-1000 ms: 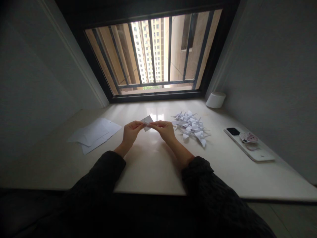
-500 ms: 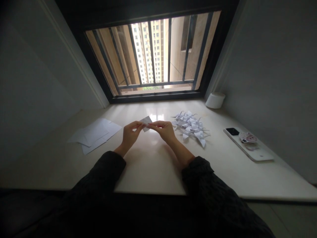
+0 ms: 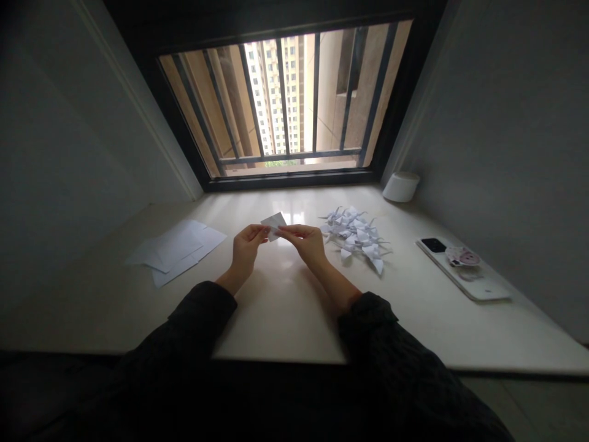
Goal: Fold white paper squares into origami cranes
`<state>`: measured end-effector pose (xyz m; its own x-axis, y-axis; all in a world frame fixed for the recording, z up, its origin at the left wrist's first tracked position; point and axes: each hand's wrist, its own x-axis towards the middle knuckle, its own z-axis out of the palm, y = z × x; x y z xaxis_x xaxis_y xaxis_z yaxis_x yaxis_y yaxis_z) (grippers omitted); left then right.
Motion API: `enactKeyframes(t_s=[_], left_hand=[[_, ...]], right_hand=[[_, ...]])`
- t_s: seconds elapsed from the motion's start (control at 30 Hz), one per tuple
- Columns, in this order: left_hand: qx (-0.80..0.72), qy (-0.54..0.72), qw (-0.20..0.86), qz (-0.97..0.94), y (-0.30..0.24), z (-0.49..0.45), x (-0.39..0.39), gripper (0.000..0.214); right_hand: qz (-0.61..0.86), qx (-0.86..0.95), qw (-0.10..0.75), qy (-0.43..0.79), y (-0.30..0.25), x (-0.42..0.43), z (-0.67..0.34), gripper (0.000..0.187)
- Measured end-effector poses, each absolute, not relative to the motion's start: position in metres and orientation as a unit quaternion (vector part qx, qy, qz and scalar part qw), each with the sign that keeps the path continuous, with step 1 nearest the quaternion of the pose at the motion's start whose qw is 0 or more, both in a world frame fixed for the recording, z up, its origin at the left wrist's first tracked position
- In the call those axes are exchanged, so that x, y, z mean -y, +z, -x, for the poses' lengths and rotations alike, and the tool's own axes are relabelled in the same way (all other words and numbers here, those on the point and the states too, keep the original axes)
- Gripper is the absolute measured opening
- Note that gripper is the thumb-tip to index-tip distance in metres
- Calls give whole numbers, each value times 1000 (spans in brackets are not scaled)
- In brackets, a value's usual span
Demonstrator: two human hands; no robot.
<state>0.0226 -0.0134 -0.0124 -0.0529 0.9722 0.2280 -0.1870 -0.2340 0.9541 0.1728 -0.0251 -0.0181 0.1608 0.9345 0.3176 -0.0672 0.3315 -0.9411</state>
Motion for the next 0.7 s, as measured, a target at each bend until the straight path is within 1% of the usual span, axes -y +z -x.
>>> enactKeyframes(t_s=[0.1, 0.3, 0.53, 0.7], left_hand=[[-390, 614, 487, -484, -9, -22, 15, 24], [-375, 624, 491, -478, -10, -24, 15, 25], [-386, 614, 441, -528, -15, -23, 14, 26], [-372, 628, 461, -505, -15, -23, 12, 24]], right_hand=[[410, 481, 640, 436, -16, 25, -171, 24], [394, 435, 651, 480, -19, 21, -171, 26], [413, 425, 668, 450, -16, 23, -170, 28], [410, 441, 654, 458, -12, 25, -171, 29]])
